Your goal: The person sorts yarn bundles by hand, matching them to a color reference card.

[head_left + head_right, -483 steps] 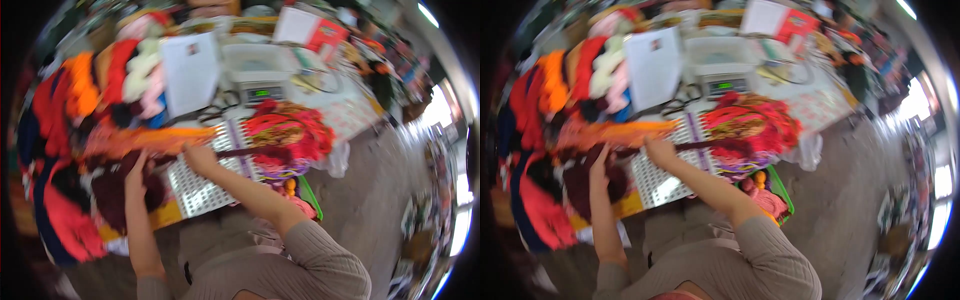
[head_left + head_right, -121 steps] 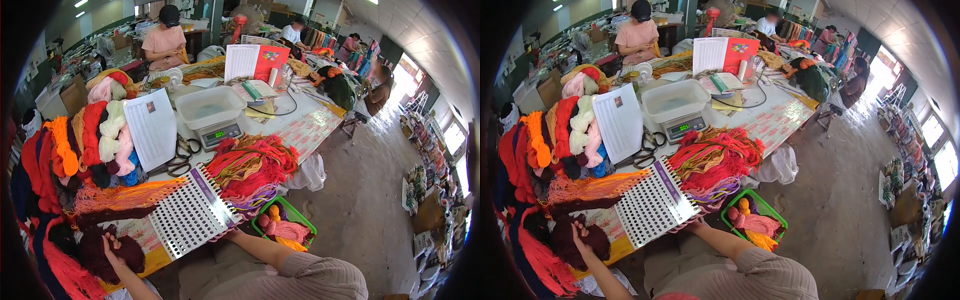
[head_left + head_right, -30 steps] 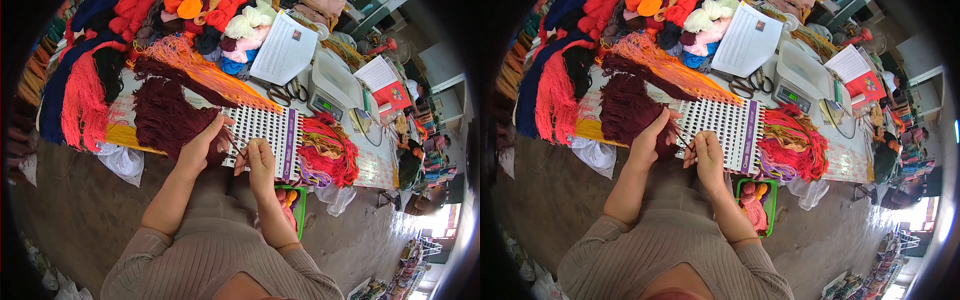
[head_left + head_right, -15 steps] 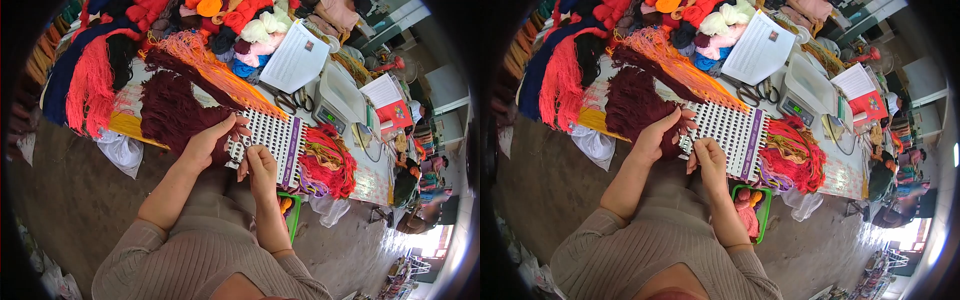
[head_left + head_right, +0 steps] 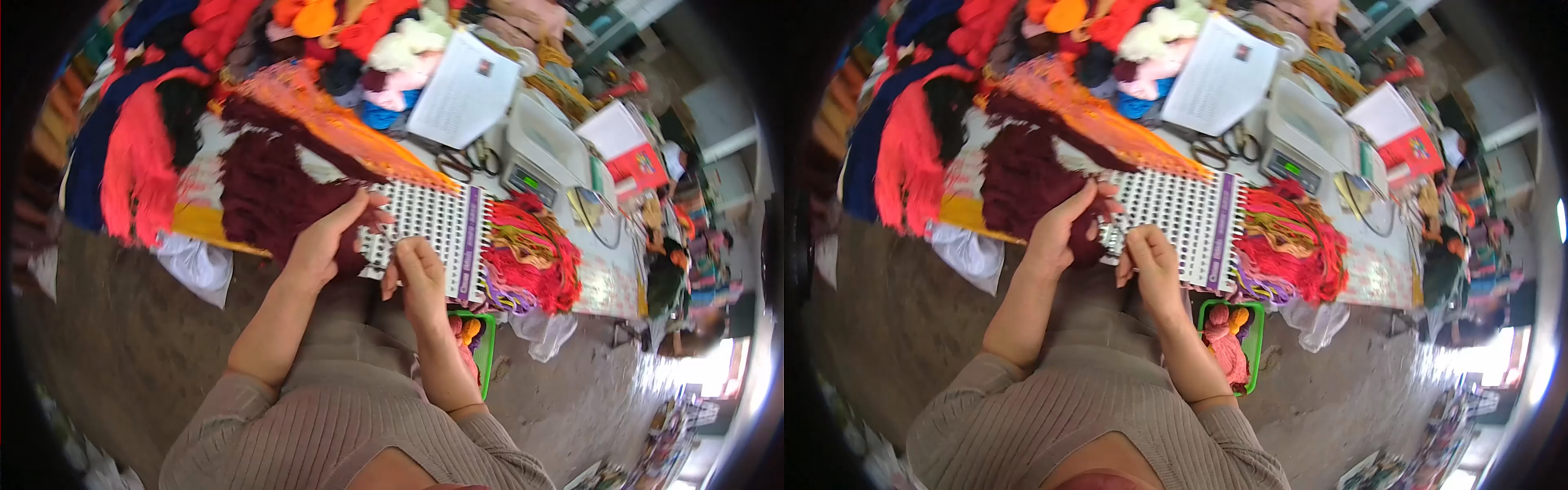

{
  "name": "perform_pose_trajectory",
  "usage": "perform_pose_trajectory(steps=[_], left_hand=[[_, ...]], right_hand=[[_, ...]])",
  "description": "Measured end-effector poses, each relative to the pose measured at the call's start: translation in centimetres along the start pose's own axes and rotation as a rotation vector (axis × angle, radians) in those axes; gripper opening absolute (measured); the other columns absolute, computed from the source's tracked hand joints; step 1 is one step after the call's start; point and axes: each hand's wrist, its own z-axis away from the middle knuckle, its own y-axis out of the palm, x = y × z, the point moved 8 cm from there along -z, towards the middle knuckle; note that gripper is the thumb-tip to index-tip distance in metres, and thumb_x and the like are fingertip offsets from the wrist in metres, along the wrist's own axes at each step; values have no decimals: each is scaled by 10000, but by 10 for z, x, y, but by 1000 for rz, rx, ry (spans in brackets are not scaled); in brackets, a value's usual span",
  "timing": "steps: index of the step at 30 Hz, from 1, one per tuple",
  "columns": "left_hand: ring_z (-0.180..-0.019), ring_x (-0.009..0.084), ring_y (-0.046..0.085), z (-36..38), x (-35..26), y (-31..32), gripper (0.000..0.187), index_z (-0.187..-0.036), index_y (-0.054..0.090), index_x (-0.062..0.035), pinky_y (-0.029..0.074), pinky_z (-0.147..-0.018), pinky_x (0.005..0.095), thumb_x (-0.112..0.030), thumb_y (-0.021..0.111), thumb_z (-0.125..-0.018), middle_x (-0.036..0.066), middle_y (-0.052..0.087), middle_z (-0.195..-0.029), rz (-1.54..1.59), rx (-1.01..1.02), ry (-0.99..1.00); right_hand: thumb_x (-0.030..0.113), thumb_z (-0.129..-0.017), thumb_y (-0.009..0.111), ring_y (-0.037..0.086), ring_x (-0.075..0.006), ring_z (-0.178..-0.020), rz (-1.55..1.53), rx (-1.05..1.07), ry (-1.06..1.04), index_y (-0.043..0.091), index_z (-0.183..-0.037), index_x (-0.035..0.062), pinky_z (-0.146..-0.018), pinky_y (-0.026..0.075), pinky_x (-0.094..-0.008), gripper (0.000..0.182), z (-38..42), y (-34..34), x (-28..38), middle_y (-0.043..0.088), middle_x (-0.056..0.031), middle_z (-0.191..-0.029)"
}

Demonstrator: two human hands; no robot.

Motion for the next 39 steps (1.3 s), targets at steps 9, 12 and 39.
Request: perform_pose_trajectory(steps=[9, 12, 39], left_hand=[[-609, 73, 511, -5, 5, -5, 343, -1047, 576, -5, 373, -506, 182, -306, 452, -937, 81, 639, -833, -60, 1, 64], [-580, 77, 512, -3, 4, -3, 380, -991, 595, -16, 371, -509, 187, -368, 469, -922, 48, 614, -746, -166, -15, 53], [-541, 32, 383, -6, 21, 29, 391, -1093, 573, -1, 329, -523, 186, -339, 462, -930, -37, 448, -607, -147, 213, -137]], right_hand=[[263, -939, 474, 503, -66, -482, 6, 109, 75, 519, -886, 44, -435, 423, -199, 230, 7, 2, -4, 506, -1, -581], [250, -936, 484, 507, -58, -516, 72, 288, 66, 538, -828, 38, -462, 420, -189, 244, 12, 13, 3, 509, 6, -598], [115, -933, 463, 621, -157, -617, -12, 49, -51, 505, -948, -19, -560, 446, -213, 142, 9, -9, 18, 628, -112, -783]])
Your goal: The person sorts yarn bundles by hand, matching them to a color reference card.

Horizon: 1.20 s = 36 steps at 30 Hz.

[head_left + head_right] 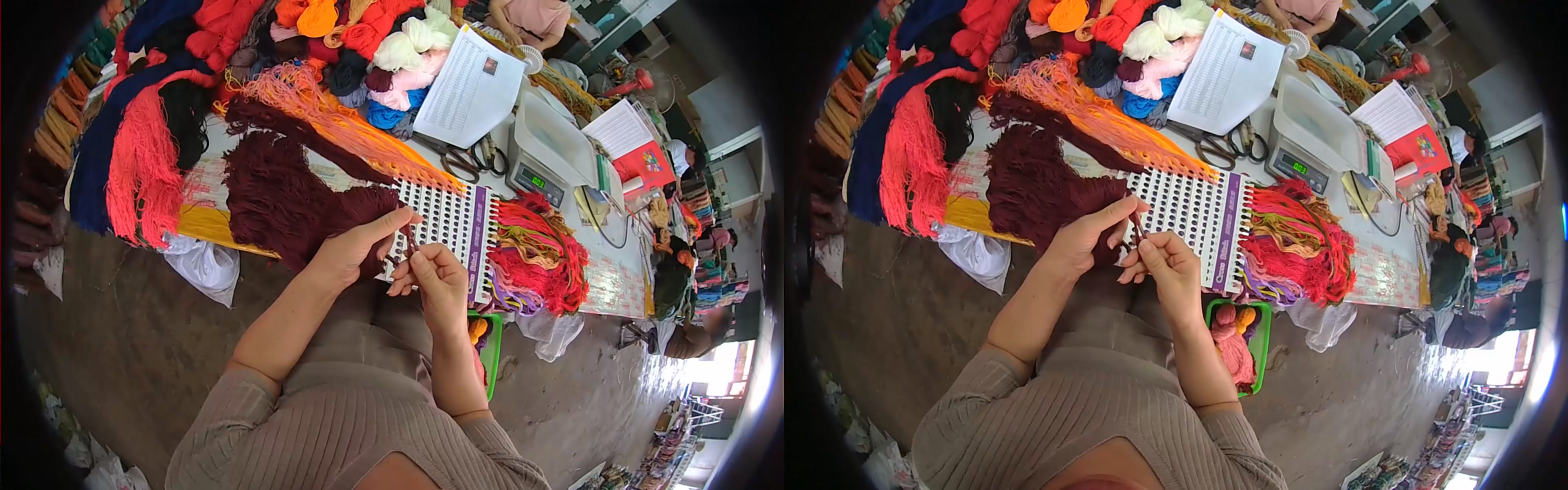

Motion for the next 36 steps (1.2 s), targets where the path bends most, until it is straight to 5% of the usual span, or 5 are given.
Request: perform_pose_trajectory(steps=[15, 24, 36], left_hand=[[-543, 46, 391, 1, -1, -11, 314, -960, 598, -27, 323, -514, 176, -305, 456, -932, 11, 575, -789, -42, -121, 114], [-636, 37, 491, -2, -6, -4, 242, -993, 588, -54, 385, -569, 171, -263, 493, -916, 24, 614, -848, 172, -47, 86], [-704, 82, 563, -2, -6, -11, 222, -956, 582, -42, 396, -539, 187, -235, 480, -919, 45, 626, -812, 265, -132, 75]], right_hand=[[212, -971, 380, 581, -169, -521, 3, -48, -7, 437, -892, 21, -515, 432, -223, 214, 1, -8, -6, 598, -115, -678], [196, -937, 477, 560, -135, -472, 23, -35, 50, 506, -903, 8, -462, 405, -200, 194, 3, -6, -8, 591, -68, -617], [230, -966, 400, 511, -129, -451, -37, -83, -89, 442, -905, 32, -427, 394, -206, 211, 0, -10, -5, 530, -59, -591]])
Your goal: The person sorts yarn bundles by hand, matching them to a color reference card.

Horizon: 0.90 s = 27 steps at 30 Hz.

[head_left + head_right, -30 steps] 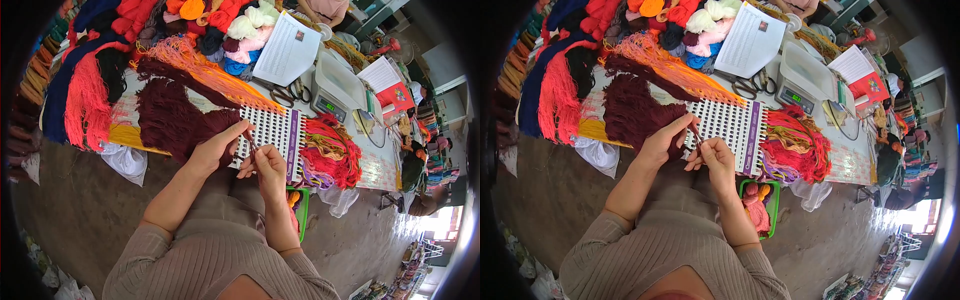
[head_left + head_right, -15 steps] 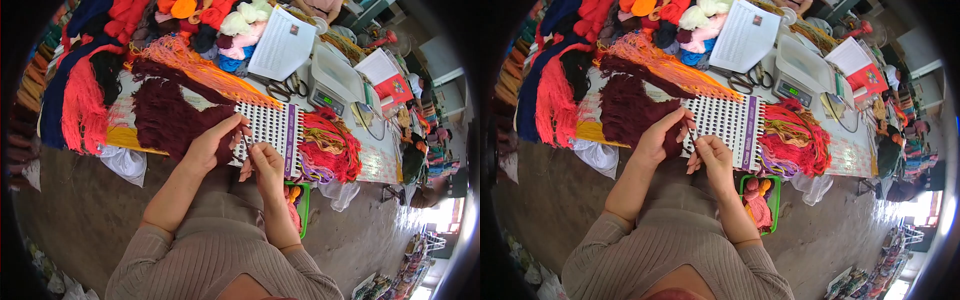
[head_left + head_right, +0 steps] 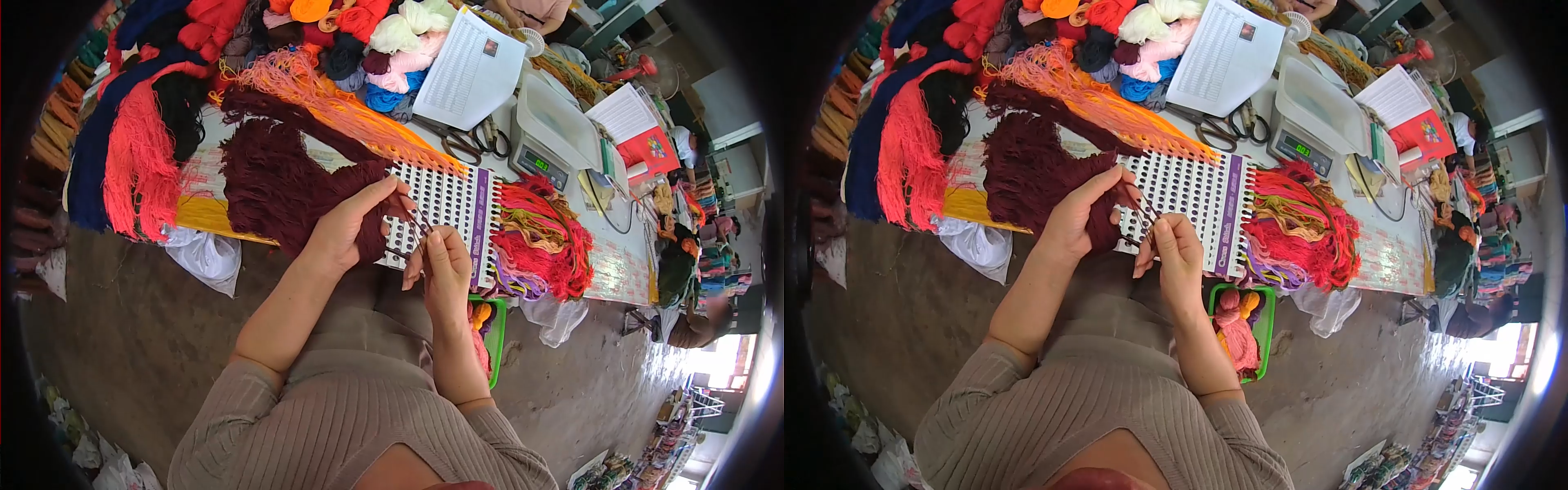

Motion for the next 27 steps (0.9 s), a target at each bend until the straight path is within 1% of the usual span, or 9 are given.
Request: perform_pose_trajectory(steps=[5, 6, 9, 18, 20, 23, 24, 25, 27], left_hand=[[-713, 92, 572, -5, 2, -1, 243, -967, 574, -42, 393, -535, 183, -253, 460, -931, 56, 624, -838, -42, 79, 45], [-721, 101, 578, -4, 3, -2, 247, -974, 568, -40, 392, -531, 184, -256, 455, -933, 59, 623, -846, -60, 52, 29], [-736, 133, 602, -3, 4, -4, 258, -994, 553, -32, 391, -513, 188, -259, 443, -938, 74, 619, -867, -75, 31, 16], [-667, 155, 611, -3, 2, -1, 251, -984, 550, -21, 377, -469, 193, -242, 445, -929, 92, 618, -834, -17, 80, -5], [-621, 132, 583, -1, 1, -2, 241, -953, 566, -29, 371, -474, 198, -244, 461, -920, 69, 613, -778, 2, 20, -34], [-633, 92, 563, -2, 0, -3, 267, -950, 570, -41, 369, -511, 196, -289, 476, -913, 40, 609, -792, -167, 55, 40], [-622, 74, 536, 0, 2, -1, 289, -910, 584, -47, 372, -541, 198, -312, 469, -920, 22, 594, -742, -193, 46, 38], [-622, 74, 536, 0, 3, -2, 289, -910, 584, -47, 372, -541, 198, -312, 469, -920, 22, 594, -742, -193, 48, 35], [-637, 79, 543, 2, 5, 2, 337, -873, 596, -57, 371, -565, 190, -351, 444, -931, 20, 590, -717, -135, 202, -21]], right_hand=[[240, -969, 391, 490, -114, -451, 54, -49, 9, 445, -909, 33, -462, 397, -201, 222, 2, 0, 3, 531, -56, -587], [214, -969, 382, 464, -131, -428, 62, -56, -25, 433, -930, 33, -401, 401, -218, 192, 1, -1, 2, 484, -65, -560], [213, -972, 371, 450, -131, -424, 71, -56, -68, 420, -930, 36, -394, 398, -221, 188, 2, 0, 4, 466, -62, -557], [221, -981, 346, 451, -115, -424, 23, -75, -68, 394, -919, 39, -409, 369, -198, 198, 6, 3, 5, 463, -45, -556], [225, -977, 361, 440, -114, -419, -46, 9, 114, 403, -923, 39, -399, 366, -207, 197, 6, 10, -6, 445, -41, -535], [246, -944, 454, 495, -131, -459, -170, 443, 322, 536, -901, -15, -436, 415, -231, 278, 19, 34, -16, 489, -41, -555], [244, -916, 511, 519, -141, -494, -121, 469, 290, 578, -841, -31, -456, 437, -245, 293, 19, 32, -12, 519, -59, -605], [237, -911, 518, 515, -138, -501, -153, 391, 150, 573, -825, -32, -456, 438, -248, 287, 14, 25, -2, 527, -69, -636], [211, -910, 517, 505, -126, -529, -346, 244, -118, 564, -808, -27, -473, 428, -232, 264, 0, 7, 17, 545, -85, -716]])
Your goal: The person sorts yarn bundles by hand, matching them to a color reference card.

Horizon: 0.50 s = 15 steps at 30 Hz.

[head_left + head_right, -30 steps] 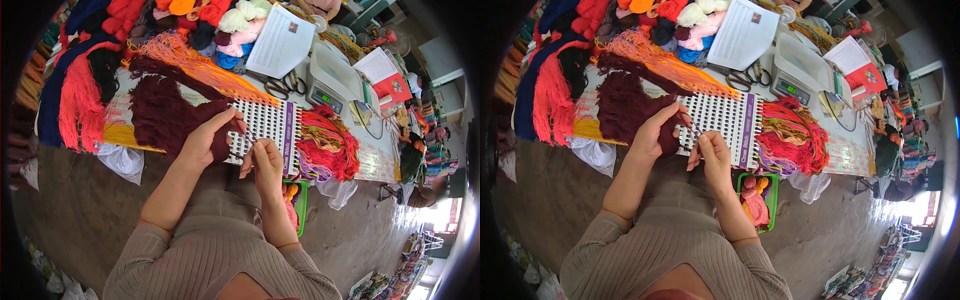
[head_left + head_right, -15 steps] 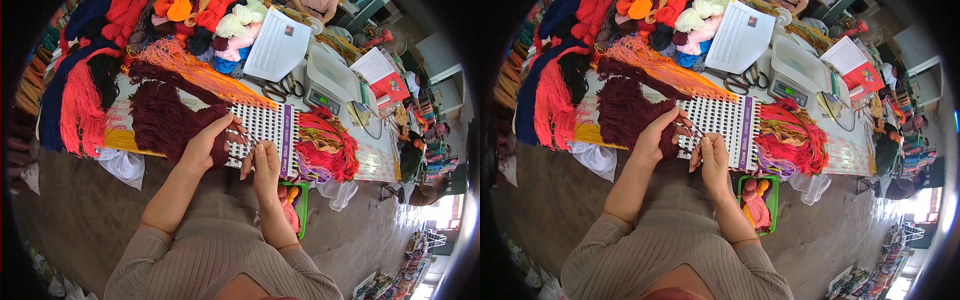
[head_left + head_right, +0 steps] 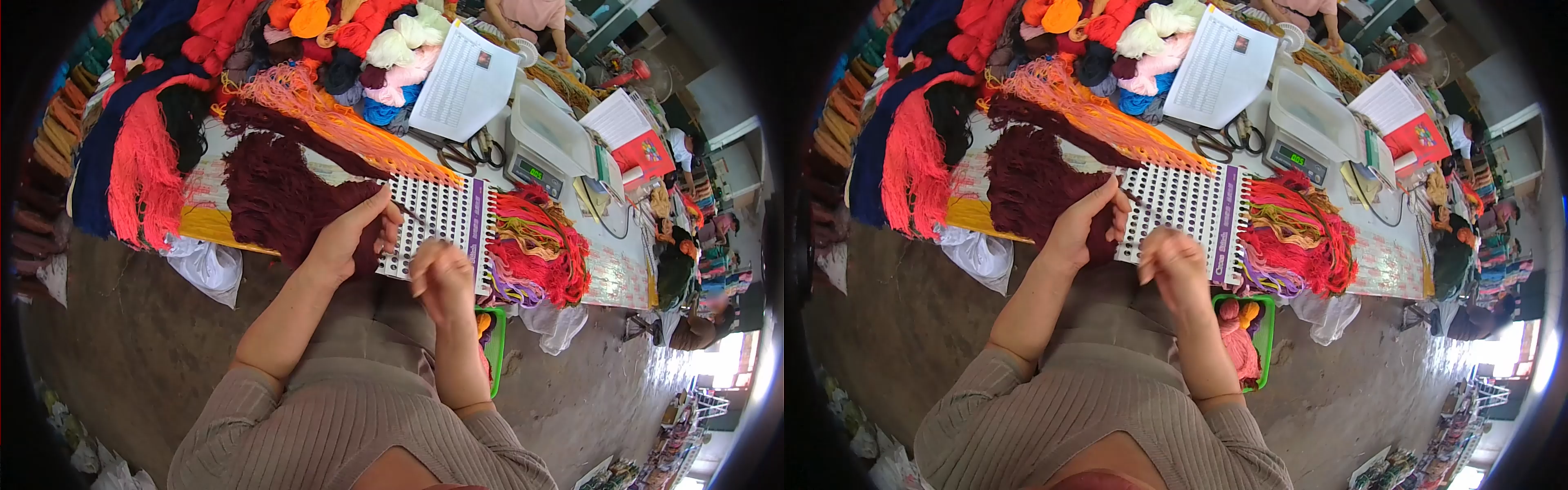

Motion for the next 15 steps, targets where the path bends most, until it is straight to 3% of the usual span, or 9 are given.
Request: perform_pose_trajectory(steps=[1, 3, 4, 7, 8, 11, 15], left_hand=[[-692, 91, 558, 0, -4, 4, 391, -878, 612, -53, 390, -606, 201, -383, 412, -939, 26, 608, -748, -2, 92, 30], [-749, 143, 588, 1, -7, 5, 407, -898, 608, -14, 451, -661, 244, -357, 395, -947, 70, 625, -778, -10, -67, 69], [-856, 160, 588, 0, -3, 7, 404, -973, 597, 3, 461, -725, 279, -340, 383, -953, 86, 628, -928, 31, -30, 57], [-914, 156, 570, 3, -2, 28, 396, -1064, 567, -10, 462, -752, 284, -340, 379, -955, 87, 588, -1077, 37, 7, 37], [-856, 131, 556, 3, 6, 32, 410, -1152, 528, -25, 457, -708, 260, -351, 373, -956, 74, 558, -1101, 27, 78, -18], [-720, 95, 502, 2, 23, 26, 433, -1192, 509, -23, 427, -595, 223, -358, 364, -960, 31, 557, -968, -49, 77, -76], [-765, 125, 553, 2, 18, 27, 400, -1140, 543, -20, 467, -602, 256, -332, 365, -964, 74, 571, -1033, 219, 124, -85]], right_hand=[[201, -919, 503, 497, -116, -539, -54, -231, 5, 566, -807, -9, -497, 417, -212, 247, -1, -21, 2, 547, -72, -723], [190, -924, 498, 499, -100, -558, 34, -378, -13, 576, -831, 2, -521, 400, -199, 224, -3, -37, 6, 567, -48, -757], [184, -926, 498, 501, -93, -565, 146, -429, -12, 581, -844, 2, -525, 399, -198, 216, -2, -41, 7, 575, -39, -771], [87, -901, 519, 517, -70, -568, 658, -339, 30, 605, -898, -10, -527, 392, -191, 129, -8, -7, 10, 568, -17, -799], [42, -879, 541, 511, -68, -570, 662, -291, 10, 597, -906, -15, -518, 398, -189, 85, -9, -3, 3, 550, -13, -789], [-4, -866, 544, 499, -68, -574, 618, -284, 10, 556, -917, -20, -501, 412, -192, 55, -10, 2, -6, 521, -17, -790], [45, -901, 511, 498, -74, -598, 547, -253, -18, 506, -920, -13, -546, 419, -198, 61, -8, 1, -4, 512, -23, -777]])
